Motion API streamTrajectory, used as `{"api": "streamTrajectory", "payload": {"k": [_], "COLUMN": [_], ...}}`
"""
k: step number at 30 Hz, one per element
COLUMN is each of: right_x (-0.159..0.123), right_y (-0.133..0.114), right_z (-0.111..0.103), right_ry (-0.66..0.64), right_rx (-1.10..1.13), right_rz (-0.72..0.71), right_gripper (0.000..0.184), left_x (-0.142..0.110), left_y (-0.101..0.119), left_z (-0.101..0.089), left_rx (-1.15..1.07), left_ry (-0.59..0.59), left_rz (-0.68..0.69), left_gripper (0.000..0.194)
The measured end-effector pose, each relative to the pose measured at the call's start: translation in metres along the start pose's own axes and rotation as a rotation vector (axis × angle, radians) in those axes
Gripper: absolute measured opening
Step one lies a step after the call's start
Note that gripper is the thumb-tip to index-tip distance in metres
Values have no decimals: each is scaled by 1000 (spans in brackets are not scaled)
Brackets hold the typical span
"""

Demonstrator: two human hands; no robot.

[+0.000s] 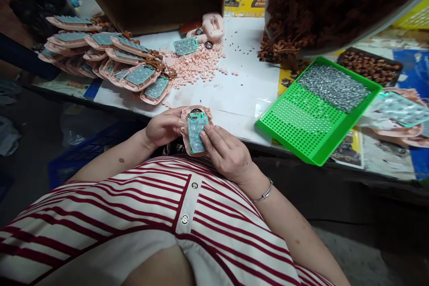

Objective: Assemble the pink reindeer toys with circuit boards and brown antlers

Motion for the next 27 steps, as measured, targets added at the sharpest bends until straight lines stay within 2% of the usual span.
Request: {"api": "streamTrajectory", "payload": {"k": [4, 7, 10, 13, 15, 18, 23, 27], "right_x": [2, 3, 7, 13, 18, 22, 21, 20], "right_y": [-3, -4, 0, 8, 12, 14, 19, 16], "right_z": [6, 13, 14, 7, 7, 14, 18, 13], "right_ry": [-60, -141, -239, -243, -260, -307, -262, -214], "right_rx": [-56, -32, 100, 233, 248, 202, 202, 107], "right_rz": [-4, 2, 50, 143, 186, 202, 258, 257], "right_gripper": [39, 39, 46, 55, 67, 80, 83, 81], "left_x": [2, 2, 2, 4, 5, 6, 9, 13], "left_y": [-2, -7, -11, -12, -10, -7, -9, -12], "left_z": [2, -3, -8, -5, -1, 0, 10, 14], "left_rx": [42, 28, 20, 34, 63, 104, -5, -91], "left_ry": [21, 74, 109, 61, 41, 81, 11, 23], "left_rz": [-19, -29, -40, -37, -26, 7, -28, -25], "left_gripper": [42, 42, 41, 42, 42, 40, 44, 45]}}
Point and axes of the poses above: each hand's wrist, its own x-axis towards the middle knuckle, its own z-axis out of the palm, y = z × x, the point moved 7 cm from there along x, towards the middle knuckle, and after that the axes turned 12 degrees about -y, right-handed, at the moved point
